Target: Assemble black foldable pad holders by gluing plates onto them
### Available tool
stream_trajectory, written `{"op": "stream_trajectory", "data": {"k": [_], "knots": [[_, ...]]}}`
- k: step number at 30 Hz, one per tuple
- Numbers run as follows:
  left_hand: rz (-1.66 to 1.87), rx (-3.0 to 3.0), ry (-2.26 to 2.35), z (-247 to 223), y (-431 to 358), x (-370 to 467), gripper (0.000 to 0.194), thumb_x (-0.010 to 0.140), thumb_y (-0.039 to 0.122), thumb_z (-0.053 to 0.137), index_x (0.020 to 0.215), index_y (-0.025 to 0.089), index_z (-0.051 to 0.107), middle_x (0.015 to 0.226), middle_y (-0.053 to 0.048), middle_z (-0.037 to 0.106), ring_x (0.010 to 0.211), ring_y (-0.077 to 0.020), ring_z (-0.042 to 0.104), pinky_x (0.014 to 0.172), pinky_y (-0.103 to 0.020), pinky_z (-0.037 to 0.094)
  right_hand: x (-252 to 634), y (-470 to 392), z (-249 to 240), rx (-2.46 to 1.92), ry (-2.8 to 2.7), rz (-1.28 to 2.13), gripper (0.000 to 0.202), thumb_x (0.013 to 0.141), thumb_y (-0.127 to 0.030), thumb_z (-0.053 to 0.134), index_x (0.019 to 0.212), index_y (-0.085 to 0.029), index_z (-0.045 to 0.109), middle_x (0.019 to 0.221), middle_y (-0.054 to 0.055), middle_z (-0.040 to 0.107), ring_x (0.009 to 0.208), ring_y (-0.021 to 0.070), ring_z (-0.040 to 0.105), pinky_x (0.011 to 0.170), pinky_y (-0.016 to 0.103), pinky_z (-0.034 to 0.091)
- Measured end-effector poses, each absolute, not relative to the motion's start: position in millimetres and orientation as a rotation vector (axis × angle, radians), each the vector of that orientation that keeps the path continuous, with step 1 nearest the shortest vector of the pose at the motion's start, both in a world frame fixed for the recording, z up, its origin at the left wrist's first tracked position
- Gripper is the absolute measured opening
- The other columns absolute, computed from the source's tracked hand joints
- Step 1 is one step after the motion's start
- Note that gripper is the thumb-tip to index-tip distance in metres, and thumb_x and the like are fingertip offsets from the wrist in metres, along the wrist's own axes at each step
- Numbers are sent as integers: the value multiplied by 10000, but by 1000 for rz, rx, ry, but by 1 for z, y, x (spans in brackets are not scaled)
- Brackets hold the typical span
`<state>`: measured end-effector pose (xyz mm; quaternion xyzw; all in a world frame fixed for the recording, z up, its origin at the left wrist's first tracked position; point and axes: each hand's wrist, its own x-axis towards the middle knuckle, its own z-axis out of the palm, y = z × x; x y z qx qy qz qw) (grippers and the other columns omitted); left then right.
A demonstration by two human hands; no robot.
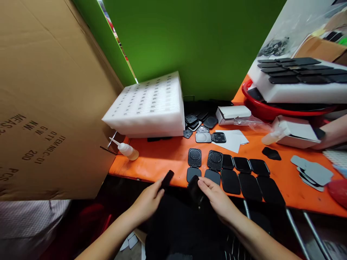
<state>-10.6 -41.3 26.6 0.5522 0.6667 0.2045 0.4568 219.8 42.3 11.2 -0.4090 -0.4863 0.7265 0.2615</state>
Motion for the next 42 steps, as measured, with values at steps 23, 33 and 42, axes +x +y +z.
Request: {"op": "stream_trajectory", "data": {"k": [23, 33, 42], "knots": [[473, 525, 821, 65, -1, 12, 449, 652, 465, 688, 982, 161, 693, 947, -114, 710, 869, -292, 656, 800, -427, 473, 240, 72, 50, -775, -2413, 1577, 198, 805, -406, 583, 771, -229, 666, 678, 1, 644, 608, 154, 547, 561, 245, 351], [1084, 357, 1015, 24, -13, 80, 533, 732, 340, 680, 1220, 172, 549, 1132, -123, 642, 953, -271, 629, 782, -358, 492, 209, 21, 12, -1098, -1094, 2130, 396, 767, -581, 553, 912, -213, 533, 685, -28, 581, 530, 113, 515, 480, 223, 388], [1011, 34, 890, 25, 6, 120, 262, 730, 177, 677, 985, 127, 650, 1032, -111, 684, 953, -251, 650, 837, -357, 517, 320, 98, 27, -1300, -913, 1313, 330, 781, -543, 564, 894, -235, 537, 645, 2, 654, 543, 134, 587, 516, 236, 461]]}}
